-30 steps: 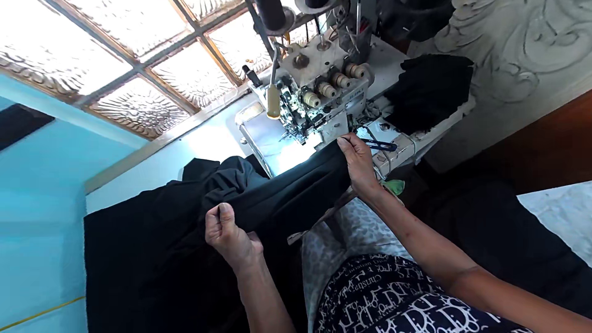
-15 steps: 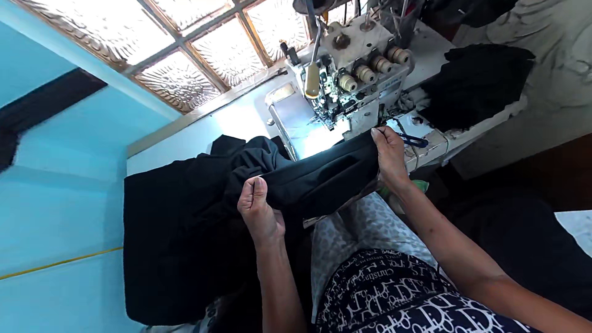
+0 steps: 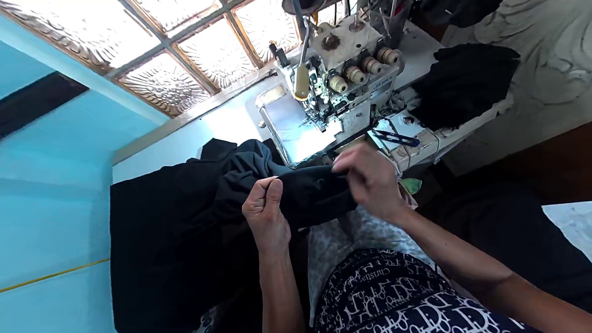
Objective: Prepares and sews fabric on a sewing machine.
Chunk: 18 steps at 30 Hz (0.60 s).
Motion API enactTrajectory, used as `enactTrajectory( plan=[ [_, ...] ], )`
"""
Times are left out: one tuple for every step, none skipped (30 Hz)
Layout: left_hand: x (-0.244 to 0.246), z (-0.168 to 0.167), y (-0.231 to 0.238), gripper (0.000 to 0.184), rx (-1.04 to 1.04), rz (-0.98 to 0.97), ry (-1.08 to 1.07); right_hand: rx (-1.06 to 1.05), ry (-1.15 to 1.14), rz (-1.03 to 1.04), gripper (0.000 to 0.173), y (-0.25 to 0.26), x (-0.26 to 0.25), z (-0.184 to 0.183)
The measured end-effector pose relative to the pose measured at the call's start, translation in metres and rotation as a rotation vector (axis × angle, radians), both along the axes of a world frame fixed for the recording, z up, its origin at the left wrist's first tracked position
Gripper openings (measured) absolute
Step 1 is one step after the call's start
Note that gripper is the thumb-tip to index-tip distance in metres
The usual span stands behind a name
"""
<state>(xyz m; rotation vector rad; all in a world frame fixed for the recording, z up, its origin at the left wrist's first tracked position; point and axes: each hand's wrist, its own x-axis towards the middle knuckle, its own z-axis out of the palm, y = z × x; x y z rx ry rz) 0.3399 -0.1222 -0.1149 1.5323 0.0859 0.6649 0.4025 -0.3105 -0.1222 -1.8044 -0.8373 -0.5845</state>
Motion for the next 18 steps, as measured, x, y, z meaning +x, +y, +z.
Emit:
enactTrajectory(
  plan=[
    [0.000, 0.001, -0.001, 0.015, 0.086, 0.007, -0.008, -0.020, 0.001, 0.129, 0.017, 0.006, -0.008, -0.001],
    [-0.001, 0.002, -0.003, 0.012, 0.222, 0.032, -0.017, -0.071, 0.028, 0.246, 0.017, 0.011, -0.015, -0.004],
    [-0.004, 0.005, -0.006, 0.010, 0.420, 0.079, -0.018, -0.142, 0.090, 0.338, 0.018, 0.016, -0.019, -0.006],
    [-0.008, 0.009, -0.011, 0.014, 0.634, 0.136, -0.023, -0.207, 0.181, 0.400, 0.019, 0.020, -0.020, -0.007],
    [-0.013, 0.013, -0.017, 0.018, 0.829, 0.190, -0.038, -0.234, 0.285, 0.424, 0.018, 0.023, -0.019, -0.007],
    [-0.017, 0.014, -0.024, 0.019, 0.986, 0.235, -0.067, -0.211, 0.374, 0.403, 0.016, 0.027, -0.016, -0.006],
    [-0.021, 0.014, -0.031, 0.018, 1.099, 0.265, -0.103, -0.150, 0.437, 0.357, 0.015, 0.030, -0.012, -0.006],
    [-0.024, 0.013, -0.037, 0.016, 1.172, 0.293, -0.151, -0.089, 0.490, 0.320, 0.014, 0.032, -0.008, -0.005],
    [-0.026, 0.011, -0.042, 0.016, 1.212, 0.305, -0.194, -0.031, 0.553, 0.299, 0.013, 0.033, -0.005, -0.002],
    [-0.027, 0.010, -0.046, 0.016, 1.231, 0.308, -0.232, 0.011, 0.639, 0.285, 0.013, 0.033, -0.004, 0.002],
    [-0.027, 0.009, -0.049, 0.016, 1.235, 0.300, -0.263, 0.030, 0.755, 0.283, 0.016, 0.033, -0.004, 0.007],
    [-0.027, 0.008, -0.052, 0.015, 1.229, 0.283, -0.287, 0.037, 0.869, 0.268, 0.016, 0.033, -0.003, 0.009],
    [-0.027, 0.006, -0.056, 0.015, 1.218, 0.262, -0.302, 0.039, 0.958, 0.257, 0.018, 0.033, -0.002, 0.008],
    [-0.028, 0.003, -0.060, 0.016, 1.203, 0.237, -0.310, 0.075, 1.047, 0.256, 0.018, 0.033, -0.002, 0.007],
    [-0.030, 0.000, -0.064, 0.015, 1.188, 0.211, -0.317, 0.175, 1.153, 0.272, 0.016, 0.034, -0.002, 0.005],
    [-0.031, -0.005, -0.068, 0.015, 1.174, 0.191, -0.327, 0.342, 1.295, 0.317, 0.017, 0.037, -0.002, 0.002],
    [-0.034, -0.008, -0.072, 0.015, 1.159, 0.174, -0.330, 0.516, 1.440, 0.386, 0.020, 0.039, -0.001, -0.002],
    [-0.036, -0.011, -0.076, 0.014, 1.138, 0.152, -0.329, 0.622, 1.580, 0.464, 0.028, 0.035, -0.003, -0.004]
  ],
)
